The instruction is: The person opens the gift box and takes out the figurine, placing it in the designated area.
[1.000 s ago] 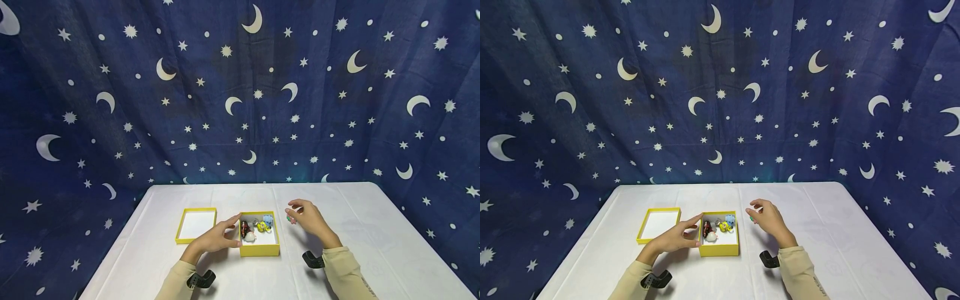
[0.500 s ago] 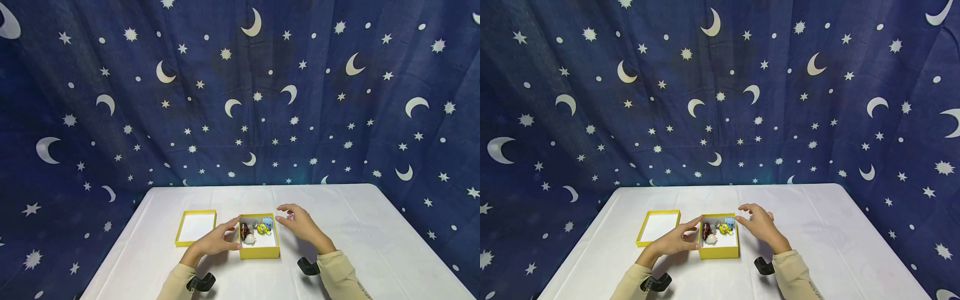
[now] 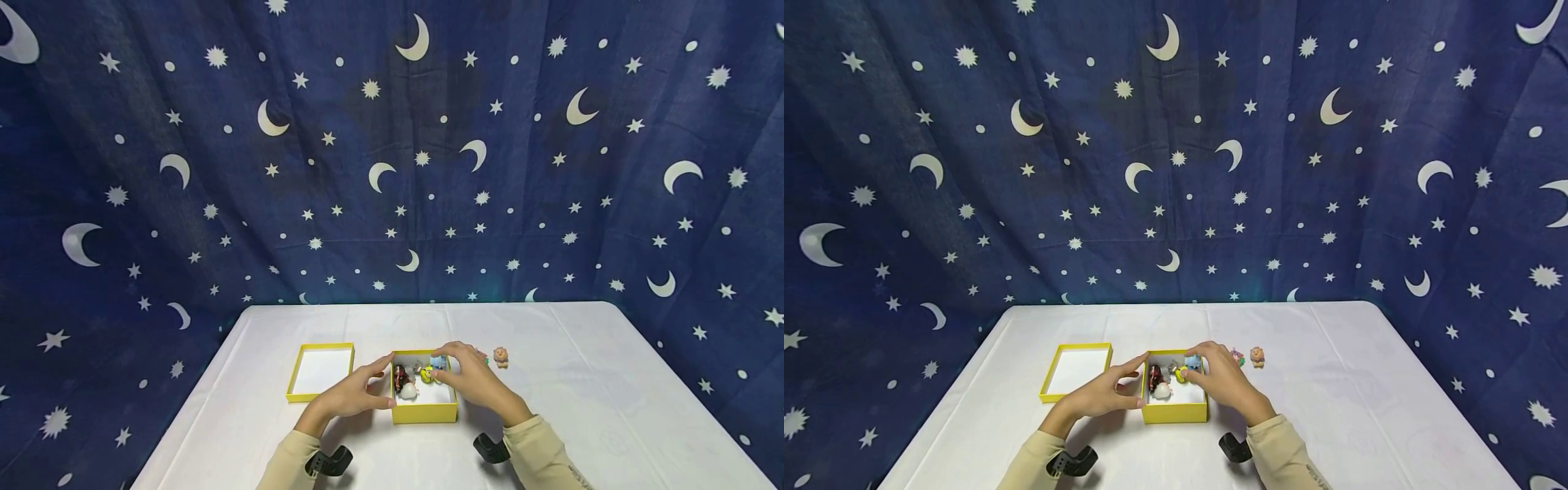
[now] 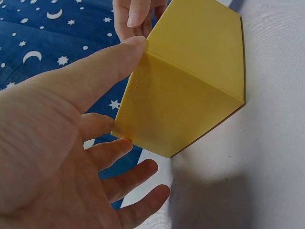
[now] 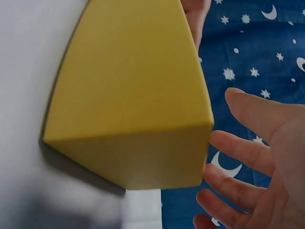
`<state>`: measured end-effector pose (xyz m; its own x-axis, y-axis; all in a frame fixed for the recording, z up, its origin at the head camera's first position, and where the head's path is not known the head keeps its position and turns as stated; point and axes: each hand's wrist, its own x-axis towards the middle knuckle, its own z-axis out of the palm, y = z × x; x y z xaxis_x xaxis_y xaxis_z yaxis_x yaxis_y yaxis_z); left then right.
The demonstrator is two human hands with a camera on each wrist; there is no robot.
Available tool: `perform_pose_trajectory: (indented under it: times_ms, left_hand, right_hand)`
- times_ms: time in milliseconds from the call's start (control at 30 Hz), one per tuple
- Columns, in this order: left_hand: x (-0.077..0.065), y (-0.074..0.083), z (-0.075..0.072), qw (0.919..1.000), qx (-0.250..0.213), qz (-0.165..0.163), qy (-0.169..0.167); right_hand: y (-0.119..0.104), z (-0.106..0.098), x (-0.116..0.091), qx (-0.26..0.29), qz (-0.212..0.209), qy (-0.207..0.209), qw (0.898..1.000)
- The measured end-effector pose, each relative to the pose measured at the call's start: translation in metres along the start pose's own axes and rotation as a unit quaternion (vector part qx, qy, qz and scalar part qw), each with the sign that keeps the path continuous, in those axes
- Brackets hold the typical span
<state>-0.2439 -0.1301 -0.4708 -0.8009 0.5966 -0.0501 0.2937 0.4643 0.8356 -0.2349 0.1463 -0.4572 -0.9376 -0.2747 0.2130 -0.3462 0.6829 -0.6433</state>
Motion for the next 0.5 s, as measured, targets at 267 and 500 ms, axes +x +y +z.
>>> perform_pose_trajectory:
  times_ms: [267, 500]
  left_hand:
    - [-0.001, 0.001, 0.0, 1.0, 0.005, -0.005, -0.004]
    - [0.0, 0.0, 0.0, 1.0, 0.006, -0.002, -0.004]
  right_hand:
    - [-0.006, 0.013, 0.0, -0.017, -0.019, 0.006, 1.0]
    - [-0.011, 0.019, -0.003, -0.01, -0.037, -0.001, 0.999]
